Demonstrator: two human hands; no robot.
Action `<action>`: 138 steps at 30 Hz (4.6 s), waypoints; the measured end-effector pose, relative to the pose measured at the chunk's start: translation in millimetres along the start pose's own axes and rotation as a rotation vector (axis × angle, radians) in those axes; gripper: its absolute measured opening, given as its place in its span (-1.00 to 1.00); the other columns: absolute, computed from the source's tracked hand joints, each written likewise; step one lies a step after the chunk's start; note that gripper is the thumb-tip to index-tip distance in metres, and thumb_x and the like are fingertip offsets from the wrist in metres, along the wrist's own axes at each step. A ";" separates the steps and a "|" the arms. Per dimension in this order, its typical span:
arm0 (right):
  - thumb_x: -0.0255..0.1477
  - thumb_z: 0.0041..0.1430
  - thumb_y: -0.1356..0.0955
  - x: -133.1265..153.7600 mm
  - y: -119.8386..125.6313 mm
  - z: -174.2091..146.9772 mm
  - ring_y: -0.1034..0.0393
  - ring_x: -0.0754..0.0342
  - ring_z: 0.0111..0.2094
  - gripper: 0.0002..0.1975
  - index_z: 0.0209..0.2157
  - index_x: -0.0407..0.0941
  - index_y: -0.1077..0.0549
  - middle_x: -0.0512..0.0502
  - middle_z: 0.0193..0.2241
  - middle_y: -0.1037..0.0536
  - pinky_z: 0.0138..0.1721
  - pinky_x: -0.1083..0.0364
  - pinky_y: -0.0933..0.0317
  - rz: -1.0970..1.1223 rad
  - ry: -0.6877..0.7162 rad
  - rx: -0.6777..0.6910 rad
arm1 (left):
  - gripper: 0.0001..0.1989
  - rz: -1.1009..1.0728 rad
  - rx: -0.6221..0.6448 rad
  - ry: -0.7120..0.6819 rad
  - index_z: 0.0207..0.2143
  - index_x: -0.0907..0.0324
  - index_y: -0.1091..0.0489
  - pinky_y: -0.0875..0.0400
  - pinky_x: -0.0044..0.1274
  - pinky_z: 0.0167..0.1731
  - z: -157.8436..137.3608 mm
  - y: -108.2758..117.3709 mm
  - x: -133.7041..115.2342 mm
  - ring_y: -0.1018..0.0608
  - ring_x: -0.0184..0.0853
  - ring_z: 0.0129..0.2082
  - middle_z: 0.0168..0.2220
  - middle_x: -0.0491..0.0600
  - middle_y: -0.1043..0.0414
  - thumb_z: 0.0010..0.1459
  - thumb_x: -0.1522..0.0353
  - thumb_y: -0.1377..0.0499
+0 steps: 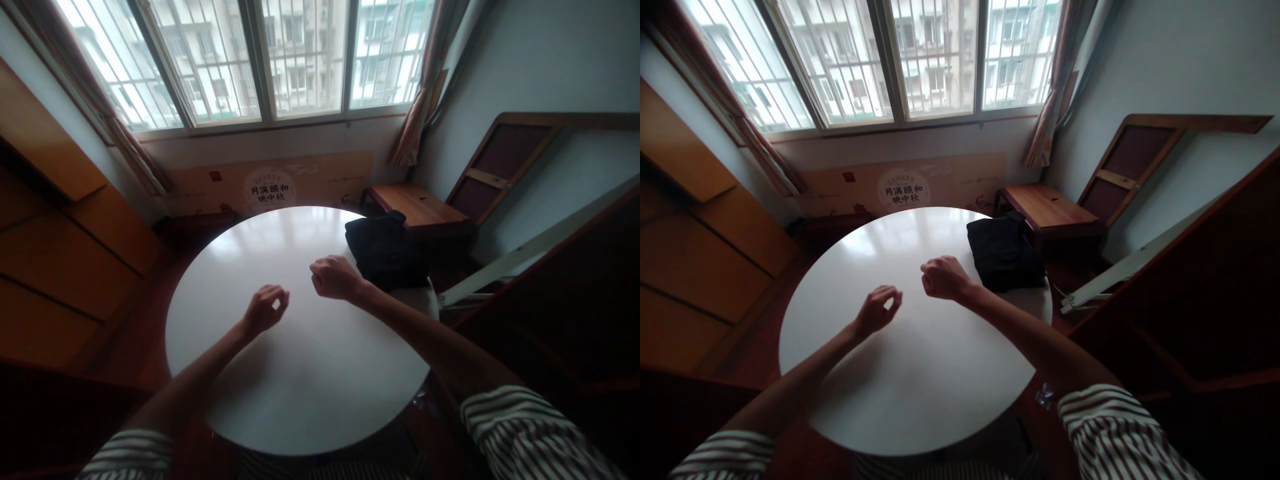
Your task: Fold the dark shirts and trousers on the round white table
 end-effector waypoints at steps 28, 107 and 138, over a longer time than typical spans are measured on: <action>-0.60 0.15 -0.23 -35.6 -88.1 -20.1 -0.43 0.01 -0.30 -0.75 -0.31 -0.10 -0.52 -0.14 -0.31 -0.48 -0.21 0.06 -0.33 0.600 -0.069 -0.220 | -0.73 0.078 0.250 0.082 -0.02 0.14 -0.42 -0.37 -0.32 0.09 -15.7 -22.0 42.9 -0.48 -0.21 0.00 0.00 0.09 -0.38 0.31 0.27 -0.07; -0.34 0.32 -0.28 -28.1 -75.7 -34.4 -0.06 0.24 -0.71 -0.56 -0.66 -0.12 -0.36 0.08 -0.76 -0.29 -0.56 0.18 0.07 0.236 0.083 -0.433 | -0.51 -0.304 -0.169 -0.060 -0.63 0.13 0.17 0.13 -0.56 -0.63 14.8 -37.6 65.1 0.11 -0.48 -0.61 -0.61 -0.22 0.27 0.28 0.40 -0.05; -0.18 0.39 -0.18 -28.8 32.9 -13.3 -0.41 -0.11 -0.07 -0.59 -0.12 -0.14 -0.54 -0.27 -0.15 -0.52 0.01 -0.07 -0.28 0.259 -0.113 -0.626 | -0.73 -0.317 -0.557 0.218 -0.40 0.13 -0.22 -0.31 -0.53 -0.40 23.7 -2.3 80.9 -0.38 -0.39 -0.48 -0.47 -0.10 -0.30 0.29 0.16 -0.07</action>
Point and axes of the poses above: each hand's wrist, its own z-axis towards the middle knuckle, its own y-axis out of the back of the hand, x = y × z, the point moved 4 cm from there along z, towards the middle knuckle
